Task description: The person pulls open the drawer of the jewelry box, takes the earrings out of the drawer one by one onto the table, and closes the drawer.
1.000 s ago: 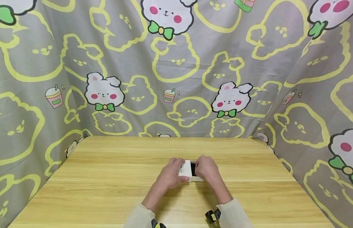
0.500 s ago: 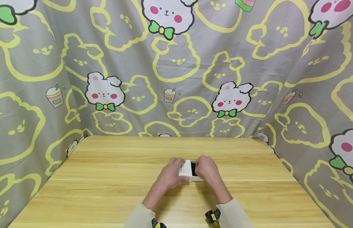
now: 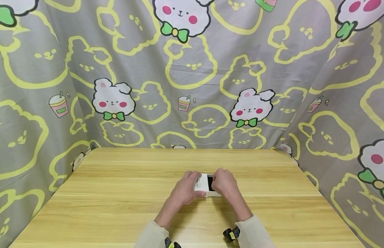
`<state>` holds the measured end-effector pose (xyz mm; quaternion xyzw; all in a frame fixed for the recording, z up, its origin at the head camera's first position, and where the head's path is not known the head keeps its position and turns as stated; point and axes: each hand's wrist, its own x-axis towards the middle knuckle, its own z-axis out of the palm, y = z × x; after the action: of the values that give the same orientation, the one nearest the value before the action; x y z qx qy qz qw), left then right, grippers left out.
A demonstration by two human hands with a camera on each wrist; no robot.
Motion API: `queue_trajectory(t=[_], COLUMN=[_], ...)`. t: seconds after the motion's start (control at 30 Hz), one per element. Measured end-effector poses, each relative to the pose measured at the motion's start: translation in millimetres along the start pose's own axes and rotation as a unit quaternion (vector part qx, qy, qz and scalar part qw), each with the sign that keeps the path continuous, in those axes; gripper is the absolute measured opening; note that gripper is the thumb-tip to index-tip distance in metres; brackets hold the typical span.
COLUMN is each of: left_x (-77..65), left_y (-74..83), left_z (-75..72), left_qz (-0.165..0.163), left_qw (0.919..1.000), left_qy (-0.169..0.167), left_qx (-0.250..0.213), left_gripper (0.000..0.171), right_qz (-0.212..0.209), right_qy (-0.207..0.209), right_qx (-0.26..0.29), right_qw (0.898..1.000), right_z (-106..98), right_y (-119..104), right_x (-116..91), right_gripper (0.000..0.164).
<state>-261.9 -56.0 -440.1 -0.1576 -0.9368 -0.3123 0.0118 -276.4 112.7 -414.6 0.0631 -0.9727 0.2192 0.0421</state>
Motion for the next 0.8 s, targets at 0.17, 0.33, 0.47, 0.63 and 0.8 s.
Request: queue_trajectory(t=[0.17,0.33,0.47,0.63,0.8], left_x=[-0.4,-1.0,-0.7,-0.8,-0.6], left_y=[0.5,0.5,0.4,1.1,1.2], left_z=[-0.8,-0.5,0.1,-0.4,-0.6], left_qz=[0.000,-0.002,-0.004,-0.007,-0.006], left_qw=[1.0000,1.0000,1.0000,1.0000,1.0000], left_qy=[0.000,-0.002,-0.003,-0.005,-0.004], left_qx=[-0.003,-0.002,-0.003,-0.006,-0.005], left_gripper=[0.065,0.065,0.065,0.066,0.066], right_qz=[0.004,0.009,0.010,0.010,0.010], right_qy=[-0.003,-0.006,-0.006,-0.007,-0.010], right_qx=[0.003,0.008,0.007,0.009,0.008], right_qw=[1.000,1.000,1.000,1.000,1.000], right_z=[-0.3,-0.4,-0.4,-0.7,0.1], right_y=[0.0,0.3,1.1,0.9,0.8], right_x=[0.2,1.0,1.8,2.0,2.7], right_gripper=[0.020,0.020,0.020,0.020,0.020])
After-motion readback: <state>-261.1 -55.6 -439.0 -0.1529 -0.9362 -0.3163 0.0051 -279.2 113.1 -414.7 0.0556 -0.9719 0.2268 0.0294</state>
